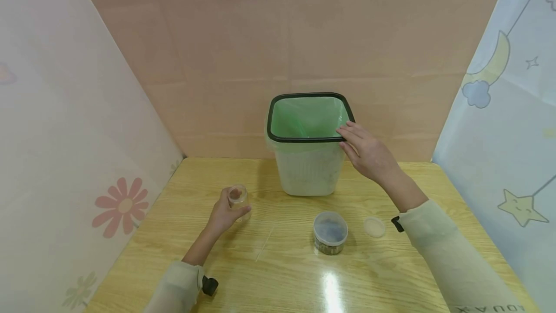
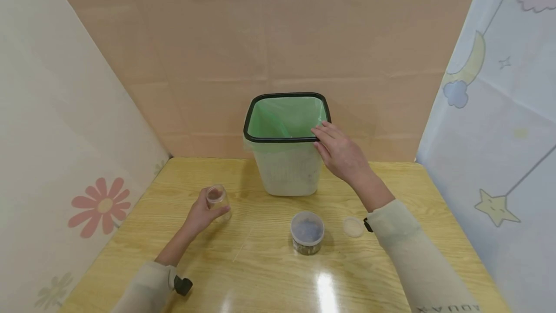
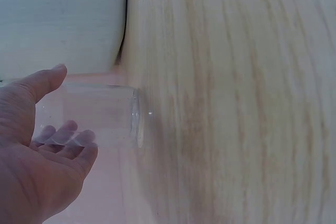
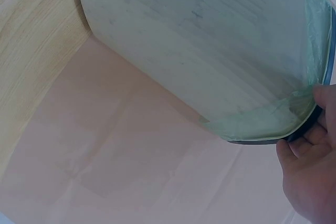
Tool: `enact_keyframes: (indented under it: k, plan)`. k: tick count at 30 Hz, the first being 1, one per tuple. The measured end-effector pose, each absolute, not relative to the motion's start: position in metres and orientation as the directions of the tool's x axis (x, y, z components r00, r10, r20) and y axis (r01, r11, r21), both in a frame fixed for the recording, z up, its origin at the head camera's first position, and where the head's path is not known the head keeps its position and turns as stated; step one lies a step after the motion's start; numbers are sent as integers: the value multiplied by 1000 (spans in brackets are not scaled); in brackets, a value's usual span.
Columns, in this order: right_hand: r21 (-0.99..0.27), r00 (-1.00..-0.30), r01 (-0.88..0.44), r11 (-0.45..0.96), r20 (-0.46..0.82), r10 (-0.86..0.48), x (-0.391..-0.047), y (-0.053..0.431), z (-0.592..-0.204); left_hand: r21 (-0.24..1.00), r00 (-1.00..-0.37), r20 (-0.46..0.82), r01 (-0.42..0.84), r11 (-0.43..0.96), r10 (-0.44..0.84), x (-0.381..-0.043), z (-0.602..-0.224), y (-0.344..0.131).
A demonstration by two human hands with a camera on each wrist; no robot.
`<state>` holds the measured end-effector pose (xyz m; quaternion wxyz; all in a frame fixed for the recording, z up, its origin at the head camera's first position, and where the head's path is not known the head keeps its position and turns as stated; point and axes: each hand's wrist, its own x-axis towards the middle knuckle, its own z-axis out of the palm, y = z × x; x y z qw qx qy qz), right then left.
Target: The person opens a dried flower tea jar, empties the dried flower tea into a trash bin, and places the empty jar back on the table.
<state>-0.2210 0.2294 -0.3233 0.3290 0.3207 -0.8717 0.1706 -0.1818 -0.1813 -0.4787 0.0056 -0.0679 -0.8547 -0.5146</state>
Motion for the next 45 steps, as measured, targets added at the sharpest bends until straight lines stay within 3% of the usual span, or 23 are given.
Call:
enact_keyframes:
  k: [20, 32, 45]
  plan:
    - [-63, -544, -687, 724, 705, -455, -225, 230, -325, 879, -991, 97, 129, 458, 94, -182, -487, -185]
    - [-71, -562, -679, 730, 691, -455, -225, 231, -326, 876, -998, -11, 20, 482, 61, -183, -487, -187]
    - [-73, -562, -678, 731, 693, -452, -224, 230, -325, 881, -993, 28, 78, 467, 112, -177, -475, -198]
